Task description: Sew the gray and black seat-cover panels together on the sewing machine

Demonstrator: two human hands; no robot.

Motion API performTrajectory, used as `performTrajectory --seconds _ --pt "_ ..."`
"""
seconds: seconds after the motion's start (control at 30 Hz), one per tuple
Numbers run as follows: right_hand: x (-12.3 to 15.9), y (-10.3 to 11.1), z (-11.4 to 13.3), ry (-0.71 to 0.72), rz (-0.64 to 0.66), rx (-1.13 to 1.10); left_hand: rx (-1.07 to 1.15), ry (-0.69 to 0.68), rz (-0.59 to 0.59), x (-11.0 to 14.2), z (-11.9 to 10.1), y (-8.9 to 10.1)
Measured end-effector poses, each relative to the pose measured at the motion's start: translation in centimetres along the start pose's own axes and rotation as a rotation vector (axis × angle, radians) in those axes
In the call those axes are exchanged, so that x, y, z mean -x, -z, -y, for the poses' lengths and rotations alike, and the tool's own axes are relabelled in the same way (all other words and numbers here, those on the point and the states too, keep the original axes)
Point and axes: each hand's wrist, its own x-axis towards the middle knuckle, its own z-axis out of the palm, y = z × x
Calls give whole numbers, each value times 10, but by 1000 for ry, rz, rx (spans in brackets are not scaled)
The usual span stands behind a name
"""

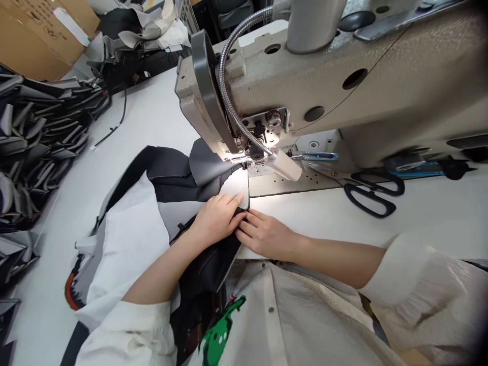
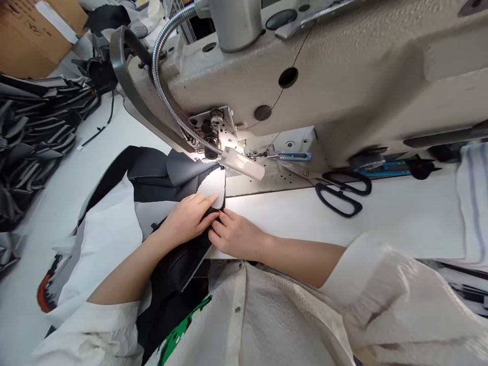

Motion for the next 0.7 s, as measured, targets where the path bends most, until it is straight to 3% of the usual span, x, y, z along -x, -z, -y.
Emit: performTrajectory --seconds 0.13,0.33,0.7 --pt "2 2 6 38 -67 17 63 13 19 -4 -1 -5" --pt "5 3 9 31 -38 -4 -32 45 24 -1 -13 -9" --pt "3 -5 -23 -60 -54 -10 -165 94 -122 -42 -1 -13"
